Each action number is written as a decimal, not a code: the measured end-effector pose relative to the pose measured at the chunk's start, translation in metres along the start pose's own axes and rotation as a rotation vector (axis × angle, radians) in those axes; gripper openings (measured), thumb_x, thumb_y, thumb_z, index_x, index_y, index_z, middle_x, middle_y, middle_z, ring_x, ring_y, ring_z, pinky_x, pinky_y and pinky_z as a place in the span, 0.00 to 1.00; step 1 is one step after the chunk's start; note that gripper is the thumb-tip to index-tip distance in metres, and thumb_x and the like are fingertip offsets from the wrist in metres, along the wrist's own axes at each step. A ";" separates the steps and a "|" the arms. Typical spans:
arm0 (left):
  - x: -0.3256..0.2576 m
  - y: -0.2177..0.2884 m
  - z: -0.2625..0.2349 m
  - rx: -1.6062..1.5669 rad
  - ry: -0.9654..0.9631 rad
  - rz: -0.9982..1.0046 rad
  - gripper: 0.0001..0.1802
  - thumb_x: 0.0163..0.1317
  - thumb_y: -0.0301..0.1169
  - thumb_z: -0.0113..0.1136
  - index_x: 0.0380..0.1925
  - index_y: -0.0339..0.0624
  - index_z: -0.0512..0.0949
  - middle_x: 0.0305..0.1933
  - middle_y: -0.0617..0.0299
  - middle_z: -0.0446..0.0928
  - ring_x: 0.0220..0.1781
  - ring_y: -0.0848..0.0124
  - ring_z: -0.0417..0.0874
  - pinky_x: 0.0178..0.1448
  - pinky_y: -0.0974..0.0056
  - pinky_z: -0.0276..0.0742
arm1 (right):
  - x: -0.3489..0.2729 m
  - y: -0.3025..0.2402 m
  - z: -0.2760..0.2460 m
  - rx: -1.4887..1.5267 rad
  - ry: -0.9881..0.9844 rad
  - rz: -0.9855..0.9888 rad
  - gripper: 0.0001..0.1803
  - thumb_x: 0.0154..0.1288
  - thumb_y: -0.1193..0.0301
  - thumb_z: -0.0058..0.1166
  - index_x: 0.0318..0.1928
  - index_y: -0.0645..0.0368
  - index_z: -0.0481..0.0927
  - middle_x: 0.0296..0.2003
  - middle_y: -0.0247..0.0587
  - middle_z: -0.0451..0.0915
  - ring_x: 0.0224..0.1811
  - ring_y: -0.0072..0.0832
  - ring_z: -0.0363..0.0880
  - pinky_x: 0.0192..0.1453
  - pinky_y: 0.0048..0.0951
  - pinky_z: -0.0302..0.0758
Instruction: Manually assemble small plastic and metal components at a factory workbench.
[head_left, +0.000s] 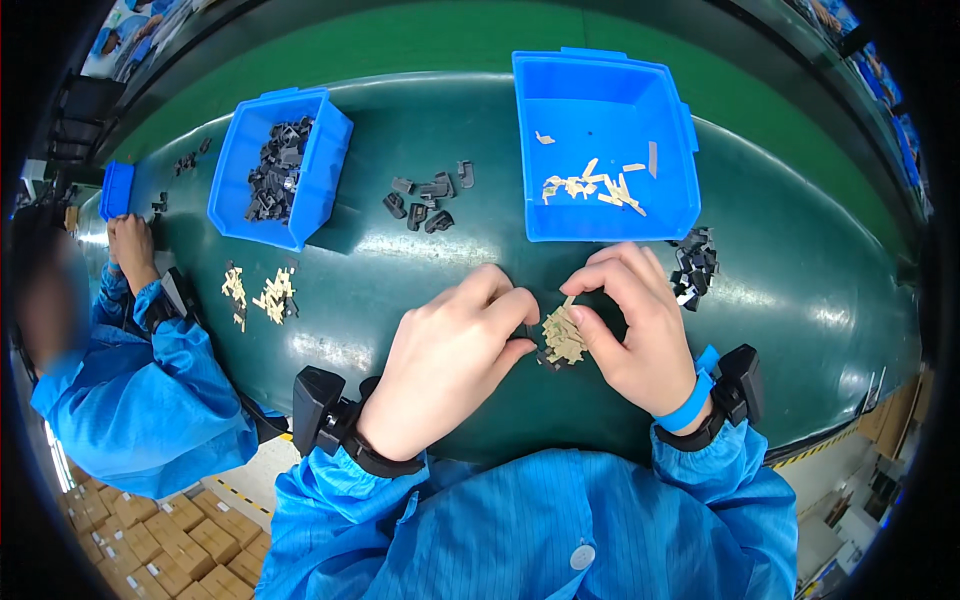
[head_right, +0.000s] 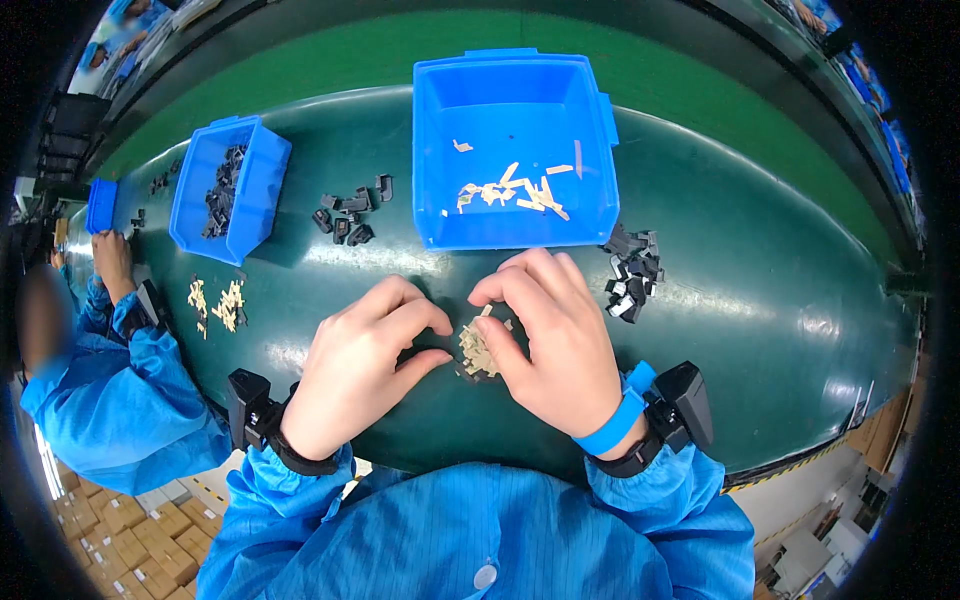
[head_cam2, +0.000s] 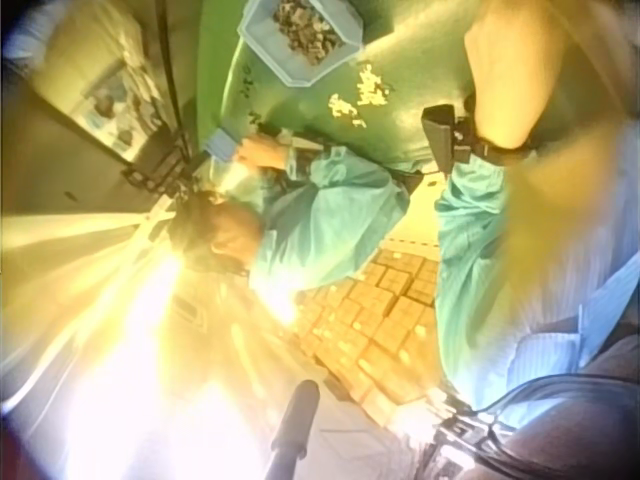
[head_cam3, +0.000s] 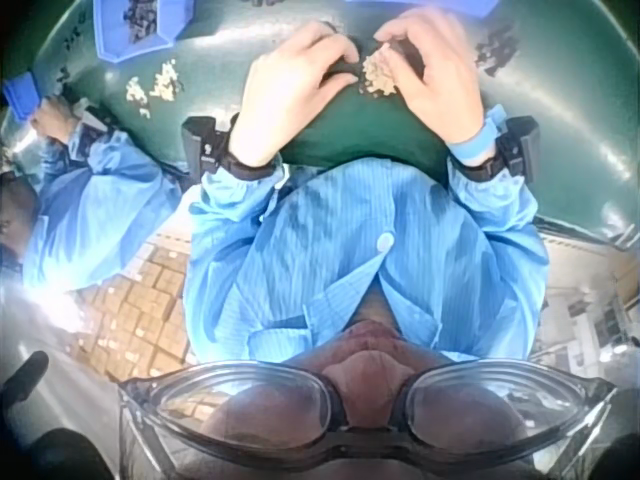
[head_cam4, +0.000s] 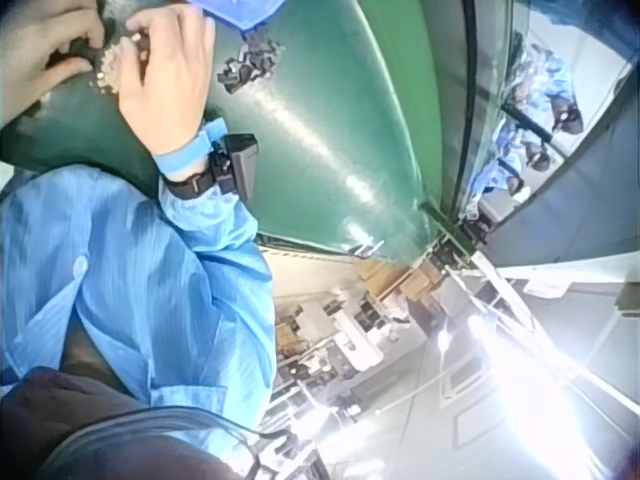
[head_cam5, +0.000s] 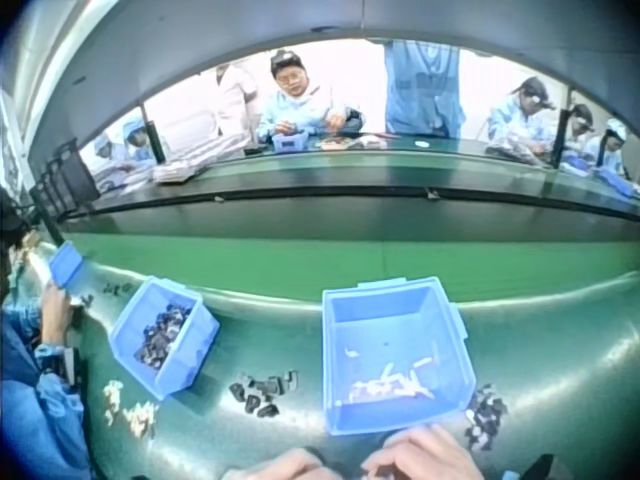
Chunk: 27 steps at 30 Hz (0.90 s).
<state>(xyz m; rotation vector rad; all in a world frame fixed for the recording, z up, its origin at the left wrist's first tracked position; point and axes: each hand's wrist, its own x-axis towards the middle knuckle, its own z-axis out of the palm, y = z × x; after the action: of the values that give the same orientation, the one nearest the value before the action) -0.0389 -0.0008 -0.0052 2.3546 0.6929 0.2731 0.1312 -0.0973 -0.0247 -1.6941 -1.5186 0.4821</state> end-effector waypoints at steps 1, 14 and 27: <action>0.001 0.000 0.000 0.019 -0.012 0.018 0.13 0.46 0.24 0.68 0.32 0.42 0.76 0.35 0.59 0.74 0.29 0.61 0.80 0.32 0.60 0.76 | 0.000 0.000 0.000 0.000 0.001 0.000 0.09 0.52 0.79 0.59 0.35 0.60 0.77 0.36 0.41 0.72 0.39 0.40 0.71 0.40 0.36 0.69; -0.001 0.002 0.002 -0.201 0.080 0.095 0.11 0.46 0.18 0.67 0.28 0.40 0.76 0.31 0.61 0.81 0.32 0.67 0.84 0.30 0.67 0.76 | -0.006 -0.008 -0.016 0.399 0.009 0.164 0.05 0.56 0.80 0.56 0.35 0.61 0.76 0.32 0.37 0.74 0.32 0.25 0.72 0.36 0.24 0.69; 0.034 0.025 0.021 -0.025 0.555 0.789 0.13 0.39 0.19 0.67 0.29 0.30 0.80 0.39 0.47 0.80 0.40 0.58 0.84 0.41 0.61 0.86 | -0.013 -0.009 -0.032 1.143 0.030 0.264 0.06 0.64 0.79 0.54 0.39 0.60 0.72 0.33 0.27 0.72 0.35 0.11 0.70 0.37 0.16 0.66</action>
<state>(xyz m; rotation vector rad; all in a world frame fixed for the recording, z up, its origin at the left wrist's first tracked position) 0.0077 -0.0098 -0.0046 2.4309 -0.0566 1.2940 0.1456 -0.1200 -0.0008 -0.9451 -0.6914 1.1732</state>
